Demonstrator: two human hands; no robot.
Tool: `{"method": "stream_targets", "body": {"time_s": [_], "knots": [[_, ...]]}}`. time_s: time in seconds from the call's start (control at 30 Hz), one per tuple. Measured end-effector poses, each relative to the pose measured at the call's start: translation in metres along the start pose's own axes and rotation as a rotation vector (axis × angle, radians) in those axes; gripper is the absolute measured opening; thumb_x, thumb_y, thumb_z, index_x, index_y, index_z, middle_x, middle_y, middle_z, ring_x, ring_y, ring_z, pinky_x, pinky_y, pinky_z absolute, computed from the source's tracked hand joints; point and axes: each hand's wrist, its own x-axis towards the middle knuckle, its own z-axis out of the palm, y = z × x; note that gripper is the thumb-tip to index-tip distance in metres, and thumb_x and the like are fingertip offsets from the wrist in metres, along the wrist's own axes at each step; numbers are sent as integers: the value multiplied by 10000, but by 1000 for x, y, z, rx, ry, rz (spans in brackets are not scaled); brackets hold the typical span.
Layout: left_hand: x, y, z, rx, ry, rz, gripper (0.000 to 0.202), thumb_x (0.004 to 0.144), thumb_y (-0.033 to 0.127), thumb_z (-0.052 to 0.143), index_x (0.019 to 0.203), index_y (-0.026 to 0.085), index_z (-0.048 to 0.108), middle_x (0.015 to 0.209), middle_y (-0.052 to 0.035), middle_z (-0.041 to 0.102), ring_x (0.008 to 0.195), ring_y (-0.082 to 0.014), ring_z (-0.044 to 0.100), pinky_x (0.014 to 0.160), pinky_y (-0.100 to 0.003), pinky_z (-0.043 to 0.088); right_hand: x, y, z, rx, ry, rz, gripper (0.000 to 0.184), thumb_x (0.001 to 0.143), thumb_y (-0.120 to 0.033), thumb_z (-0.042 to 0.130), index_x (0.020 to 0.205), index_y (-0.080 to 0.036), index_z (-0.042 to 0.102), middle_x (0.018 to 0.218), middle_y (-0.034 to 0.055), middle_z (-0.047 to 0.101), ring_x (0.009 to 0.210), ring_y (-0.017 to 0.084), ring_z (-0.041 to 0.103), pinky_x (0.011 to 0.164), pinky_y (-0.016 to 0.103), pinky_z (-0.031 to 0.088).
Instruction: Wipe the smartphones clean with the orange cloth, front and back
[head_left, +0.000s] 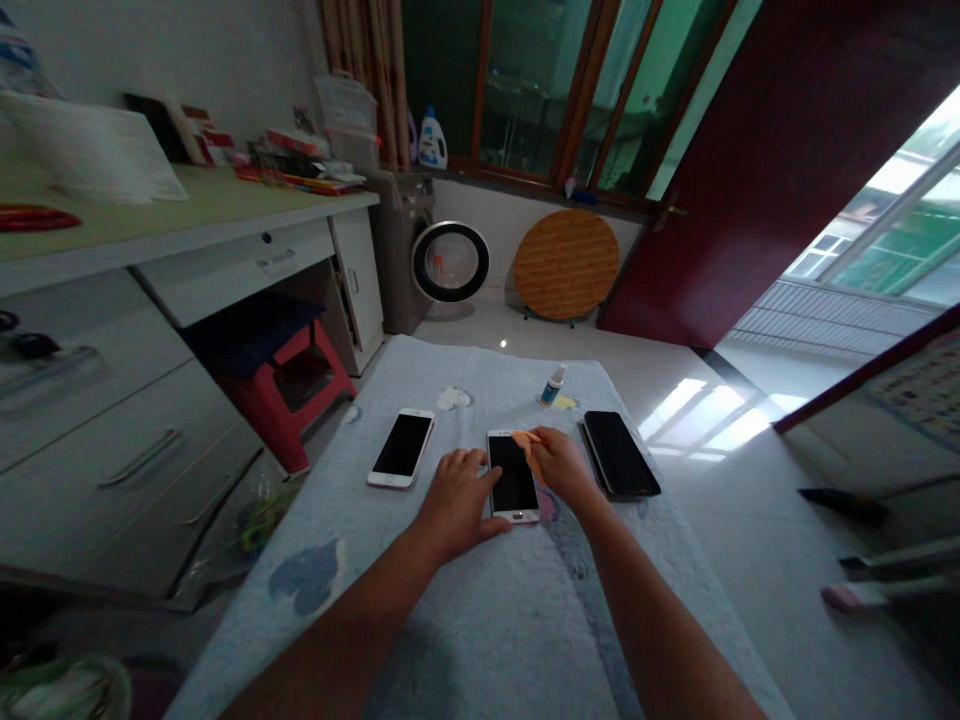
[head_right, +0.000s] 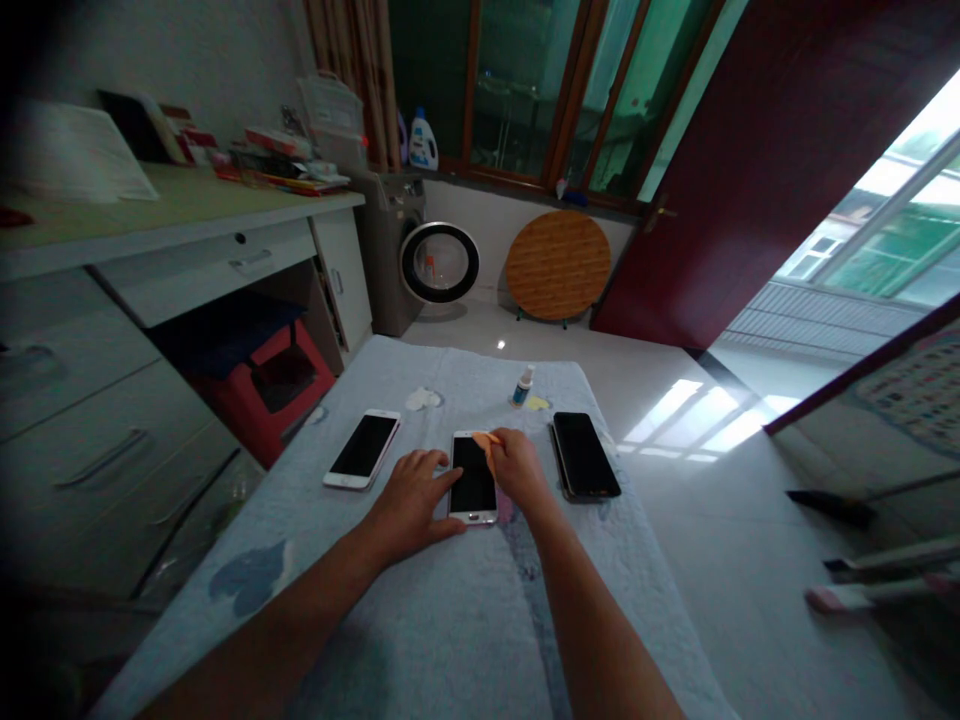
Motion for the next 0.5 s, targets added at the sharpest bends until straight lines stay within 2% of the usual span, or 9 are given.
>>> {"method": "stream_targets", "body": {"time_s": [0.1, 0.2, 0.3, 0.5], "knots": [[-1, -2, 3, -21, -22, -21, 663, 678, 552, 705, 1240, 235, 552, 1338, -123, 481, 1214, -339, 427, 1026, -471, 326, -25, 7, 0, 84, -20, 117, 237, 829, -155, 421, 800, -154, 656, 691, 25, 621, 637, 137, 535, 563, 221, 314], [-1, -2, 5, -14, -30, -16, 673, 699, 562, 679, 1263, 227, 529, 1341, -124, 498, 1220, -335, 436, 1025, -467, 335, -41, 10, 7, 121, 6, 122, 218, 824, -176, 422, 751, -167, 627, 675, 18, 610, 638, 135, 537, 559, 217, 311], [-1, -1, 5, -9, -39, -2, 678, 707, 558, 673, 1270, 210, 525, 1322, -123, 520, 1199, -327, 454, 1008, -451, 368, -46, 13, 13, 207, 41, 134, 217, 828, -216, 422, 780, -172, 629, 660, 6, 591, 622, 132, 529, 552, 215, 325], [0, 1, 6, -8, -55, 3, 727, 709, 572, 671, 1294, 170, 513, 1312, -142, 526, 1198, -335, 457, 1020, -444, 373, -45, 28, 17, 534, 5, 210, 242, 830, -292, 422, 873, -174, 628, 614, -30, 532, 534, 117, 485, 477, 202, 344]]}}
